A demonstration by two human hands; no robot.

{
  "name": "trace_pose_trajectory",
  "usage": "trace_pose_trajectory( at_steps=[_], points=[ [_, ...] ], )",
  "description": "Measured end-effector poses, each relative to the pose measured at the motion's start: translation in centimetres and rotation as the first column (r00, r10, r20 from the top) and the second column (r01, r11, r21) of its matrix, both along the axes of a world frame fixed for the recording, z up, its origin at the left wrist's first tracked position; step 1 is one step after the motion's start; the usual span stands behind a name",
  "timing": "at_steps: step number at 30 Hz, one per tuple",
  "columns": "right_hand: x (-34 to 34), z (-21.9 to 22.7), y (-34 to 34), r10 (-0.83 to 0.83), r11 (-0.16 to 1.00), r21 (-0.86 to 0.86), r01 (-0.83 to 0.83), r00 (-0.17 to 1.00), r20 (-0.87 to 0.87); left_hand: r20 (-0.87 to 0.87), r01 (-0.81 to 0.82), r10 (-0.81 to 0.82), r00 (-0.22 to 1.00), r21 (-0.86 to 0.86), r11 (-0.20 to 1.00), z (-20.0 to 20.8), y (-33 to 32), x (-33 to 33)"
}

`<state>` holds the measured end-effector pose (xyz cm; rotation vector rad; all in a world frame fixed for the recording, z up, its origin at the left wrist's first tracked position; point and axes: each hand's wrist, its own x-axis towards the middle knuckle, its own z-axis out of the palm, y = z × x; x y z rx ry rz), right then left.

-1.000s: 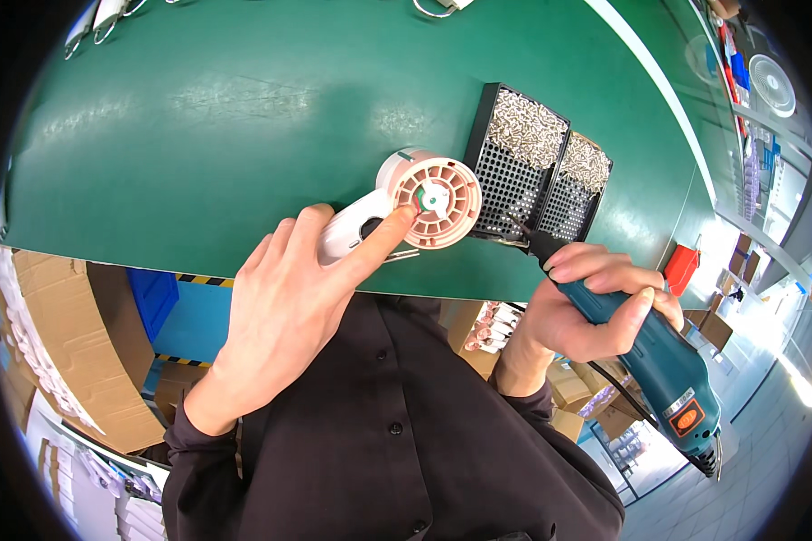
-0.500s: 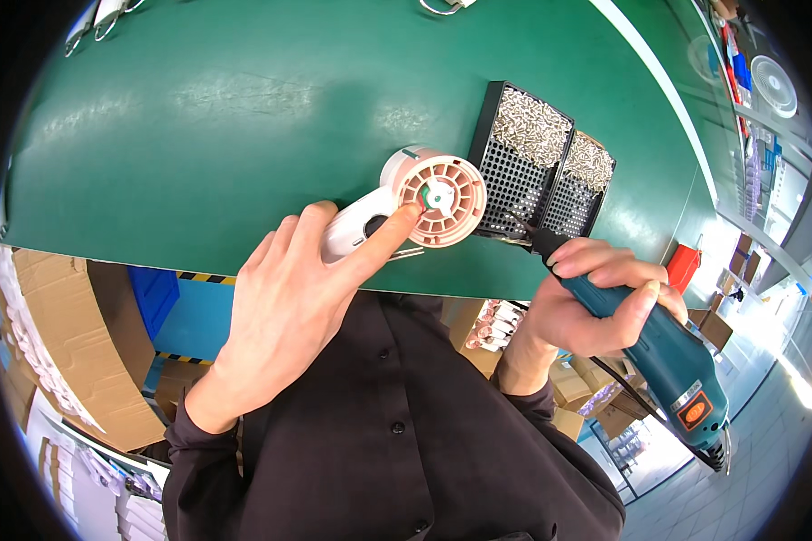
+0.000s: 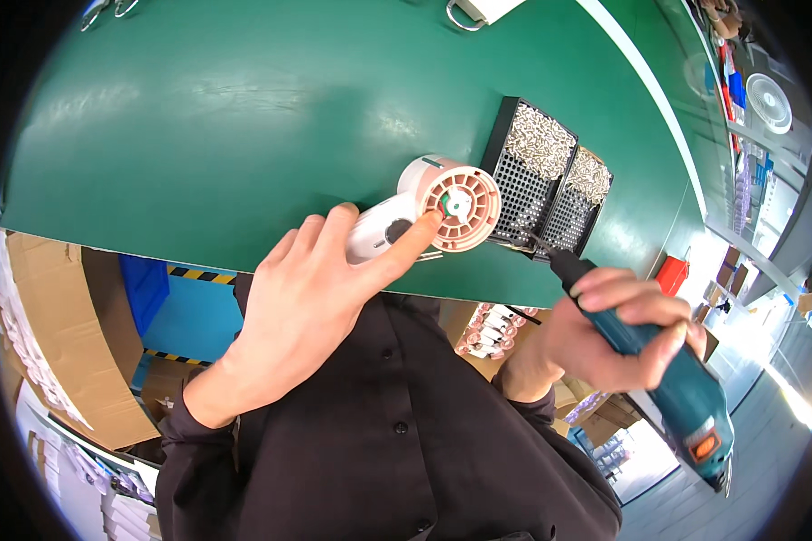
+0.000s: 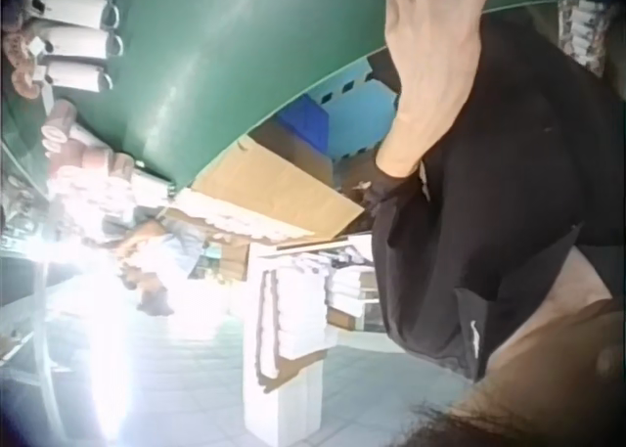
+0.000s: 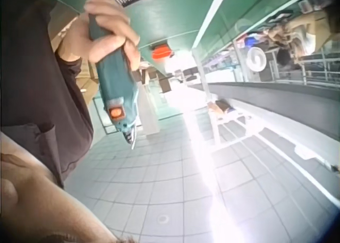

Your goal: Using an electric screwdriver to assemble portable handheld fans on a production line.

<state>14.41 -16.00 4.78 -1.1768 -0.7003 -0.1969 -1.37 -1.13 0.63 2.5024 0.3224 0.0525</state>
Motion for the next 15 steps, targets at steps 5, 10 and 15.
trace_pose_trajectory(
  at_steps=[5, 10, 15],
  points=[
    [-1.3, 2.1, 2.2, 0.208, 0.977, 0.029, -0.211, 0.975, 0.078, 0.042, 0.019, -0.02, 0.999, 0.012, 1.0, -0.4, -0.1, -0.3],
    [-2.3, 2.6, 5.1, 0.265, 0.961, -0.097, -0.259, 0.963, 0.046, 0.044, 0.008, -0.009, 0.999, 0.021, 1.0, -0.7, -0.1, -0.4],
    [-2.1, 2.2, 6.0, 0.313, 0.929, -0.221, -0.296, 0.949, 0.046, -0.018, 0.0, 0.0, 1.0, -0.007, 1.0, -0.1, -0.1, -0.4]
  ],
)
